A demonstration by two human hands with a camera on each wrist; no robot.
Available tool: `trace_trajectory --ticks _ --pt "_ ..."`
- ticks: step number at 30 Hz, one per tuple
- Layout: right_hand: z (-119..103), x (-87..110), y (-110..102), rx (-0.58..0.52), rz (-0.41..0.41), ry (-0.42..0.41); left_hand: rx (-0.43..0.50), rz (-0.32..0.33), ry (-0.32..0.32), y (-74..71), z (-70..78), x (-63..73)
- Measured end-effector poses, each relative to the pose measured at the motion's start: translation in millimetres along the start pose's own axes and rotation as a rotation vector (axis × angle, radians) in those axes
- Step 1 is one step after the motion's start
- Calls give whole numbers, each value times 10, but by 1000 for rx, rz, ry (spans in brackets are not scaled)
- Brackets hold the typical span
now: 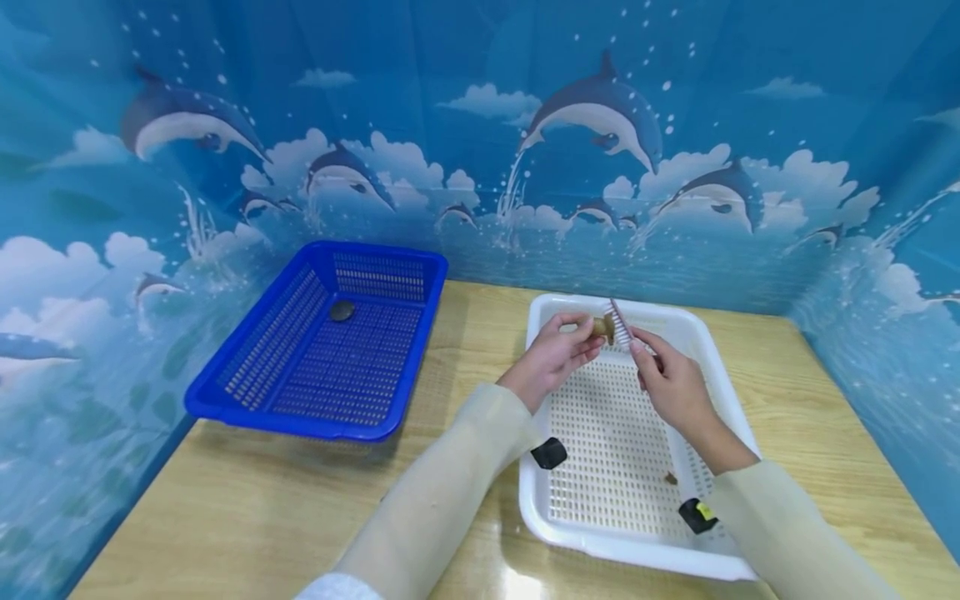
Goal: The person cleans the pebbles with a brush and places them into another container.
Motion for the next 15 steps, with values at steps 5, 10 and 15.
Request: trace_trajectory --ticks 5,10,15 --pt "-11 5 -18 6 18 3 9 -13 28 18 11 14" --pt "-33 13 -43 12 46 -8 -23 -21 53 22 13 0" --pt "-41 7 -36 15 48 -19 -75 -13 57 -1 17 -9"
Point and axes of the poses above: each hand's wrist, its own x-axis away from the middle knuckle, its own y-axis out of the palm, z = x × y, the point moved 5 cm from there along -x, towards the middle knuckle, and after that the axes turned 9 degrees about x, right-handed, at the moved point
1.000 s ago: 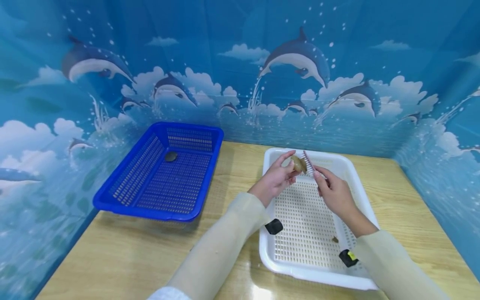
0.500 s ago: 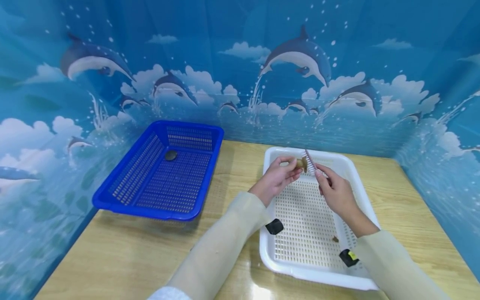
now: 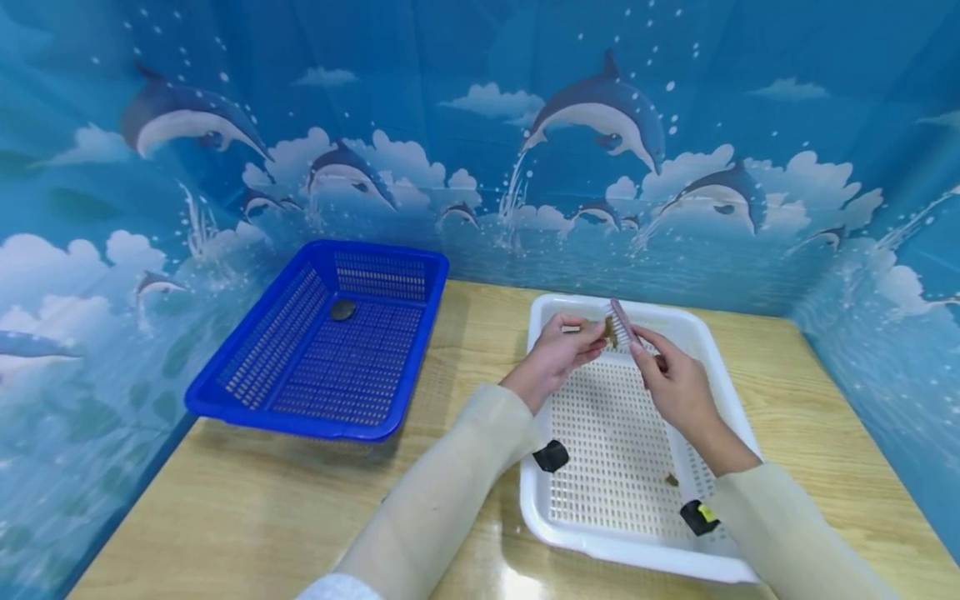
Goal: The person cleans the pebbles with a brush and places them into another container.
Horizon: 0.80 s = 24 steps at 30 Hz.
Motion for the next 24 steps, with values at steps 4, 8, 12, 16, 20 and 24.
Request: trace_trajectory --ticks 4,8,12,16,20,24 --pt "8 -3 3 -2 -4 5 -40 -1 1 5 11 15" --pt "11 0 -1 -1 0 4 -66 -12 -4 14 13 25" --pt "9 7 -14 -19 13 11 -115 -24 -21 21 -8 27" --pt "6 6 -38 -37 38 11 -181 -56 -44 37 -38 22" --pt "12 5 -45 -38 43 12 -190 -77 -57 49 -52 25" --pt "19 5 -40 -38 42 13 -174 -88 -60 57 -55 29"
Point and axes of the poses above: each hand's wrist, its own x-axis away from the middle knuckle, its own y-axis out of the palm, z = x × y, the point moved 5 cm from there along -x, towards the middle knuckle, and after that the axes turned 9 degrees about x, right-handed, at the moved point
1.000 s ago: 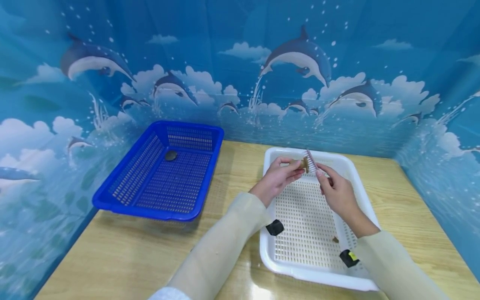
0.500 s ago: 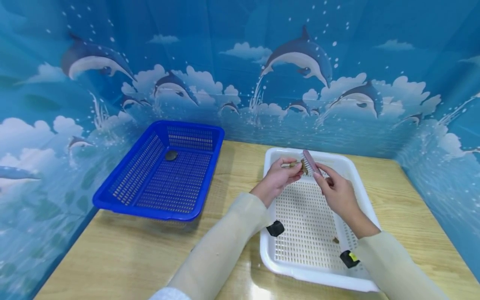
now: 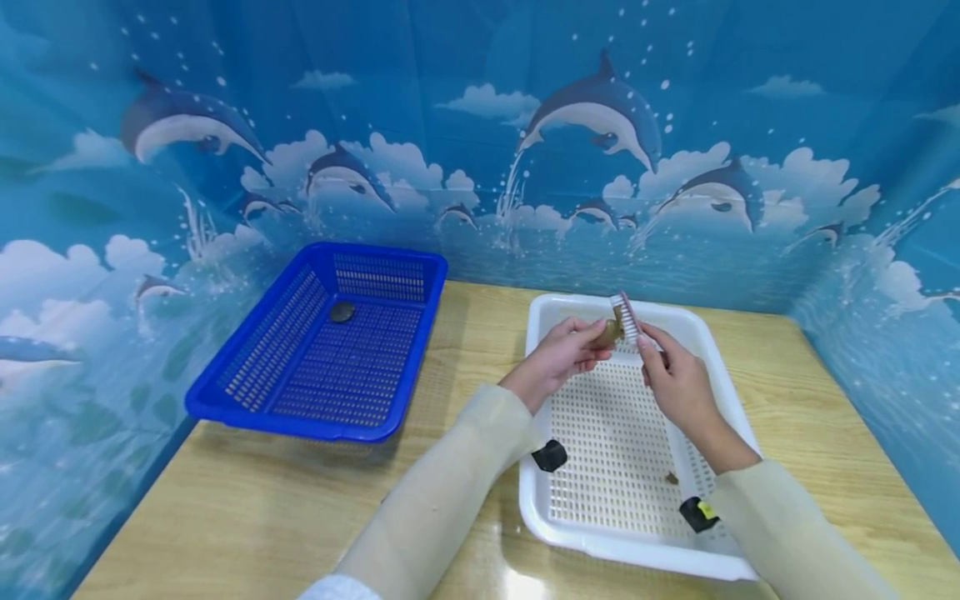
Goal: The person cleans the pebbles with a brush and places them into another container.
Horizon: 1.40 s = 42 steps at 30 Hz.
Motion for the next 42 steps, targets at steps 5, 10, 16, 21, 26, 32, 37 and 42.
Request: trace_trajectory --ticks 5,10,16,21,26,32,37,42 --pt "-10 0 4 3 -7 2 12 -11 -13 2 2 5" --pt "-34 1 4 27 -15 0 4 -17 -24 3 6 -1" --pt "-24 6 32 30 -52 11 10 -26 -71 9 -4 1" --pt "5 4 57 42 -83 25 57 11 -75 -3 -16 -6" --pt "26 -2 66 62 -90 37 89 -9 -71 16 -10 -11" --pt "27 -14 59 83 -59 24 109 -48 -76 21 7 -7" --pt "-6 -2 29 76 -36 6 143 -30 -48 8 18 -1" --pt "2 -2 20 66 -14 -4 103 7 6 -24 24 -5"
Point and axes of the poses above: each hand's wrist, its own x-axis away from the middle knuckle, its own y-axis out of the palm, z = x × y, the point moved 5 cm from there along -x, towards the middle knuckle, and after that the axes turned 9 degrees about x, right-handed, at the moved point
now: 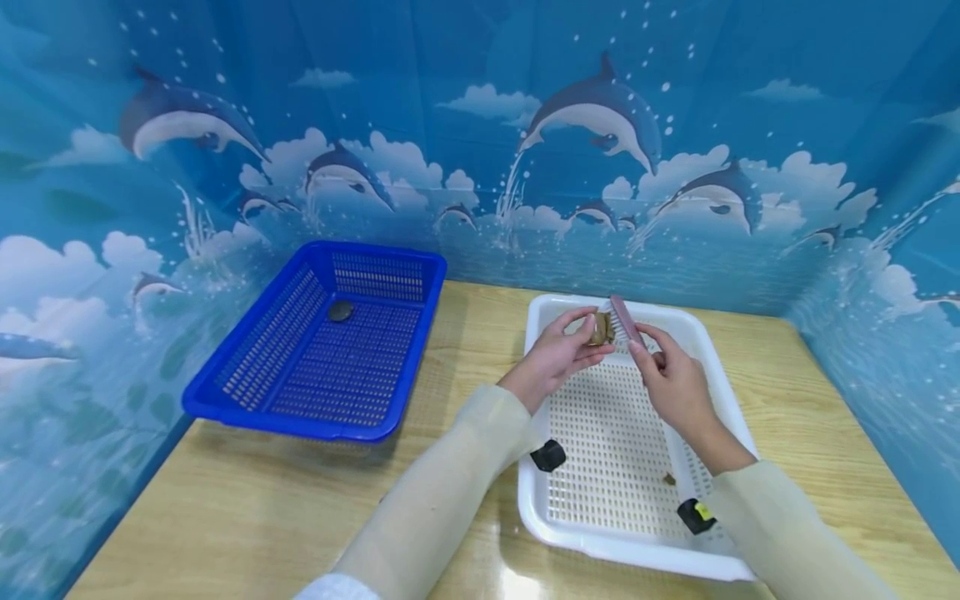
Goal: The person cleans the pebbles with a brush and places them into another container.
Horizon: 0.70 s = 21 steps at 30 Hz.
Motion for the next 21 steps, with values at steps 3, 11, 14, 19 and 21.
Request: trace_trajectory --ticks 3,11,14,19,21 --pt "13 -3 5 1 13 -4 -34 17 23 -15 3 -7" --pt "1 3 33 -23 11 -25 -7 53 22 -37 -6 -3" --pt "-11 5 29 -36 16 -37 11 55 32 -33 -4 -4" --pt "-25 1 0 -49 30 -46 32 27 36 -9 -1 -17" --pt "-25 1 -16 -41 36 -45 35 5 30 8 0 -23"
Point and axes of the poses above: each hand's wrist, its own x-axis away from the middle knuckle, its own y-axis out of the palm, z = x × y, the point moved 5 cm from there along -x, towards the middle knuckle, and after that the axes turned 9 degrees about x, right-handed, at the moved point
